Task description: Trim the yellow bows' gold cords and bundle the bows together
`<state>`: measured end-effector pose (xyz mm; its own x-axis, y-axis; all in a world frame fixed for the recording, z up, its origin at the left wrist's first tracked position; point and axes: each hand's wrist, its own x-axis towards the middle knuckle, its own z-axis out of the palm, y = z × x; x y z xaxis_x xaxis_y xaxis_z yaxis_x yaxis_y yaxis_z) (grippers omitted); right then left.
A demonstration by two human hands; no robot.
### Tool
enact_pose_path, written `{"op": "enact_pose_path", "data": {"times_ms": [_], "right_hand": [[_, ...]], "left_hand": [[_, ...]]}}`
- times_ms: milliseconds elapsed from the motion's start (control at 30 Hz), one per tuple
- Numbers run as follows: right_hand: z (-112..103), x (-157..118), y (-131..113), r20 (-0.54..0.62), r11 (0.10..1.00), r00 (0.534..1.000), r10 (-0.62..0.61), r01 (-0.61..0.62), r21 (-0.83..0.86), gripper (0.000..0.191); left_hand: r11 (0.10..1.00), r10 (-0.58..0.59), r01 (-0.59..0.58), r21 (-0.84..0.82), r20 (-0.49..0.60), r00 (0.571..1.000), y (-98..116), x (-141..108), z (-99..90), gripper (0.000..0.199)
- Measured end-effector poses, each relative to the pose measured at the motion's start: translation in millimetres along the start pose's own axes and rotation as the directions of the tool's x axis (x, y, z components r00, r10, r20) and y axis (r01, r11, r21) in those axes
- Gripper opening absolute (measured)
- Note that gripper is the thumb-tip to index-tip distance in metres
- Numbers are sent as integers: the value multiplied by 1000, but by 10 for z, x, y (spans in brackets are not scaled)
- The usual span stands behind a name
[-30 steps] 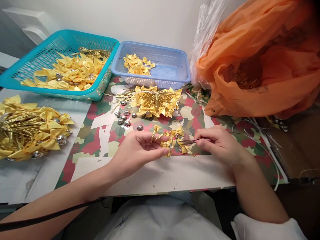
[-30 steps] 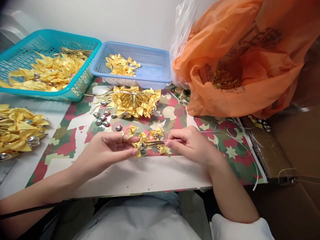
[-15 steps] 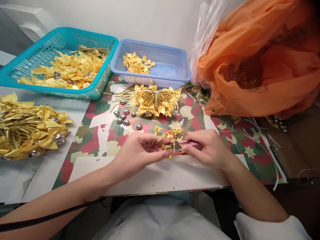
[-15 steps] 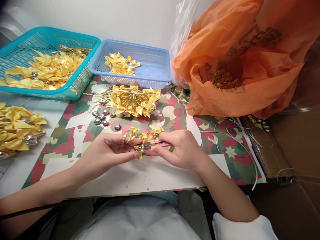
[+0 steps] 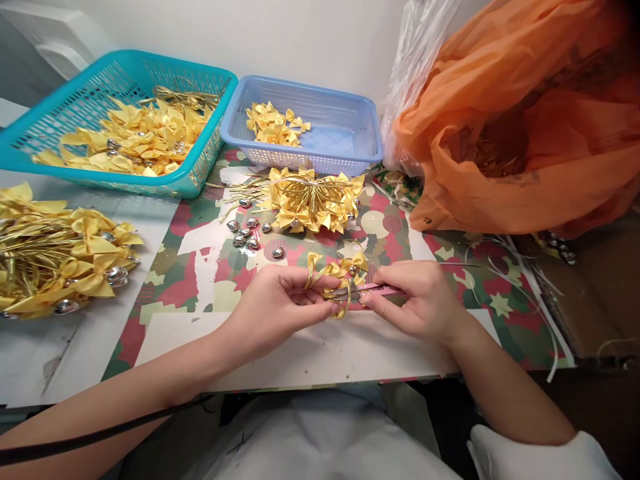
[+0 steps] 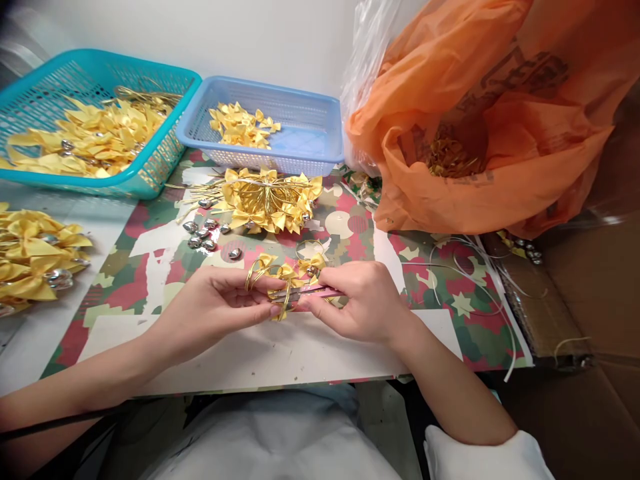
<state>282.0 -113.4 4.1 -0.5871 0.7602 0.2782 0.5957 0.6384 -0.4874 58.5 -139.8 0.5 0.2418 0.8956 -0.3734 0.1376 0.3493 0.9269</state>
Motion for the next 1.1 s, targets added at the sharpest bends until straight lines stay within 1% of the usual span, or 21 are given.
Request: {"op": "enact_pose_path", "data": {"times_ms": [200, 367, 433, 500, 567, 667, 733, 800, 867, 967, 1100], "right_hand": [[4, 4, -11, -21, 1000, 1000, -6, 6, -30, 39], [20, 1, -24, -49, 999, 999, -14, 11, -42, 36], [6, 2, -8, -55, 999, 998, 1, -3, -33, 36], [-37, 4, 33, -38, 999, 999, 34, -35, -7, 35], [-106, 4, 99, 3, 996, 996, 84, -84, 19, 34], [-219, 5, 212, 63, 985, 983, 174, -175, -1, 35], [-264, 8, 268, 57, 975, 974, 221, -220, -31, 36], [-272, 14, 292, 22, 970, 970, 241, -241, -23, 37], [-250, 22, 285, -1, 972, 972, 233, -233, 31, 37], [-198, 28, 247, -1, 979, 983, 182, -181, 93, 37], [-166, 23, 214, -39, 995, 996, 82, -80, 62, 37]], "left_hand": [[1000, -10, 10, 2, 1, 1000, 12, -10, -4, 32], [1000, -16, 16, 11, 7, 1000, -3, 5, -4, 33], [1000, -11, 10, 21, 9, 1000, -5, 9, -10, 34], [1000, -8, 8, 23, 5, 1000, 0, 8, -17, 35], [1000, -7, 7, 16, 0, 1000, 10, 1, -23, 36], [1000, -5, 5, 0, -6, 1000, 31, -12, -28, 35], [1000, -4, 4, -16, -10, 1000, 43, -17, -31, 34], [999, -15, 14, -43, -8, 1000, 49, -16, -37, 34], [996, -27, 26, -91, 1, 1000, 45, -10, -46, 33], [989, -27, 27, -147, 3, 1000, 29, -3, -60, 35], [988, 2, -3, -157, -4, 1000, 11, -6, -61, 37]]}}
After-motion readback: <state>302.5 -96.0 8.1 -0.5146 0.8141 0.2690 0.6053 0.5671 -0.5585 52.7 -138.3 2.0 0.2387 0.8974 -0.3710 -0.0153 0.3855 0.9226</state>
